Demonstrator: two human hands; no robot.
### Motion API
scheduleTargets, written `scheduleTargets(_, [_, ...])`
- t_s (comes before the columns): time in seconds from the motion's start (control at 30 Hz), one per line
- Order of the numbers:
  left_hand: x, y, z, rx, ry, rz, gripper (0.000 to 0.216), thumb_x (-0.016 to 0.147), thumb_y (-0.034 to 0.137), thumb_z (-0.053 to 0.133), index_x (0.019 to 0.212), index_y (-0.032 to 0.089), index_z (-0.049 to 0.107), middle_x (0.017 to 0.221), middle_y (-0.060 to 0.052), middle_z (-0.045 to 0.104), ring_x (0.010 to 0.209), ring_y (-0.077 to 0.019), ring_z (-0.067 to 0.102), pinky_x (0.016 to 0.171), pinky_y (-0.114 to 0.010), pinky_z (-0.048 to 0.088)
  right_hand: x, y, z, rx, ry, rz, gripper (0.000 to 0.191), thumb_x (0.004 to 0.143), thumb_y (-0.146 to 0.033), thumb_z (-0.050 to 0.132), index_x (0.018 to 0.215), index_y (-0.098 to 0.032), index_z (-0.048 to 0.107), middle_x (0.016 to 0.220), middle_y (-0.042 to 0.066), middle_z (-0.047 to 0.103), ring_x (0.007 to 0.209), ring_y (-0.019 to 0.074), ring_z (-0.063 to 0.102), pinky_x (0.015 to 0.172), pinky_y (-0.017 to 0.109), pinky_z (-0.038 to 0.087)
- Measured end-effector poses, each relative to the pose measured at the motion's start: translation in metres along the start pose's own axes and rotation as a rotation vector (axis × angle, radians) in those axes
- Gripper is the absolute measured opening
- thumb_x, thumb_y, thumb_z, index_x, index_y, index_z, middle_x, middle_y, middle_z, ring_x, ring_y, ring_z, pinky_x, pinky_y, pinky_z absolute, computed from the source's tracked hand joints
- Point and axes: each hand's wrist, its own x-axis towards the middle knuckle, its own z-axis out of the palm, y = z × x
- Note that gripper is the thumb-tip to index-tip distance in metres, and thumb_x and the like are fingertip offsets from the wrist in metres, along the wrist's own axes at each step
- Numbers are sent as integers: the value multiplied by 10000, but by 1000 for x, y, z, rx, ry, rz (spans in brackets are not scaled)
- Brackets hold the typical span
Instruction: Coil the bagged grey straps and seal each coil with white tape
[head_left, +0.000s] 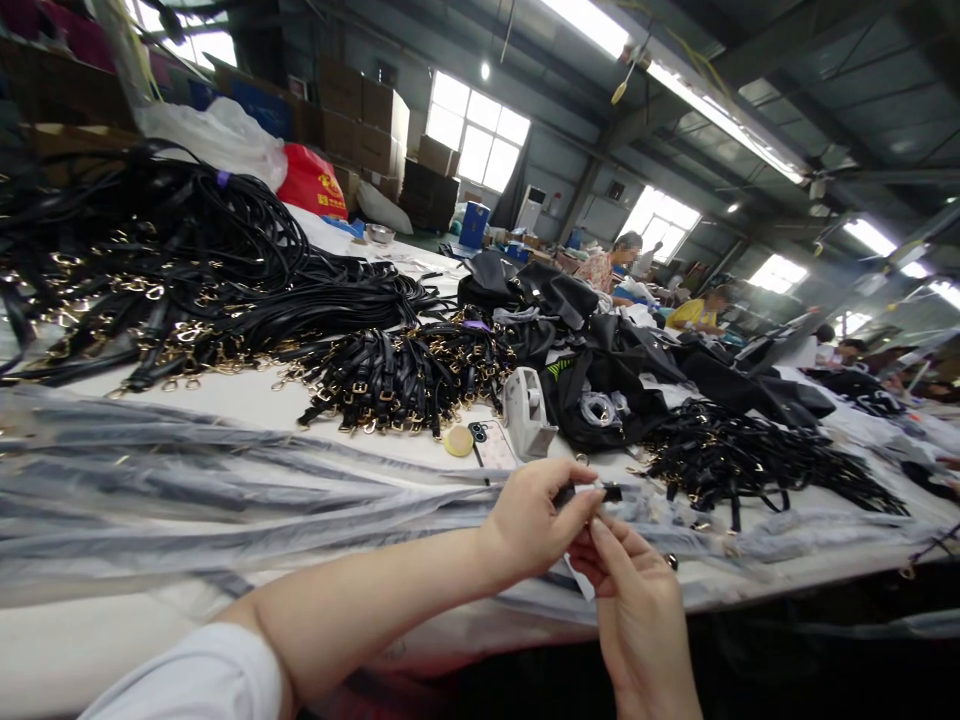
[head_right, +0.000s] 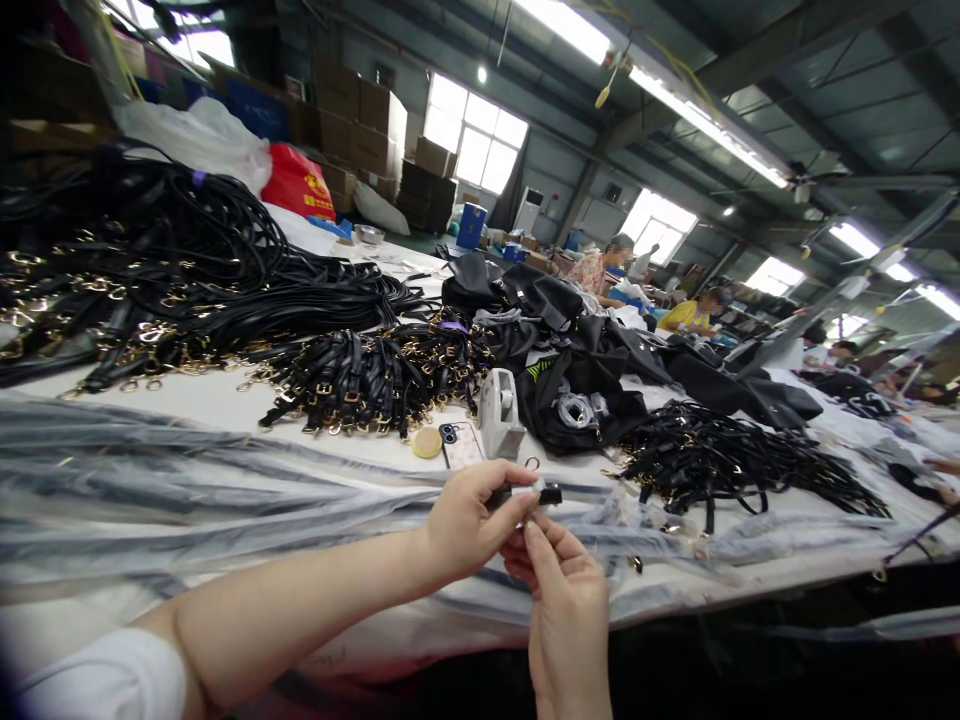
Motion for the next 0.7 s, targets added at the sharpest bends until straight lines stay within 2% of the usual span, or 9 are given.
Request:
scheduleTargets(0.17, [1,-4,-4,133,14,206,172,906,279,591,998,159,673,863,-54,732,812,-186,672,777,-299,508,2,4,-8,-22,-41,65,465,543,-390,935,887,-140,746,721,68,763,583,141,696,533,189,549])
scheduleTargets(0.3, [-1,-4,-6,195,-14,332,191,939,272,546,1052,159,651,888,-65,729,798,-182,659,763,-307,507,2,2,-15,-40,-114,94,398,613,-376,912,869,-154,701,738,49,759,611,133,698,562,191,551])
scheduleTargets(0.4, [-1,-2,-5,144,-2,257,183,914,273,589,1034,160,670,890,-60,733,818,-182,666,771,-303,508,1,0,-16,-66,-148,103,353,642,-396,893,797,-151,691,745,59,760,647,139,710,570,173,542])
scheduleTargets(0.57, [2,0,-3,9,-28,-48,180,871,288,630,974,170,718,829,-37,740,747,-168,680,686,-269,506,1,0,-16,-93,-170,131,381,651,-419,882,863,-149,717,808,70,766,695,155,722,600,190,550])
scheduleTargets(0.7, [0,2,-1,-21,-50,-68,202,865,305,631,975,167,728,877,-50,752,807,-180,694,738,-272,512,5,2,-16,-136,-191,126,436,670,-460,858,927,-141,709,866,92,765,732,169,719,624,214,550])
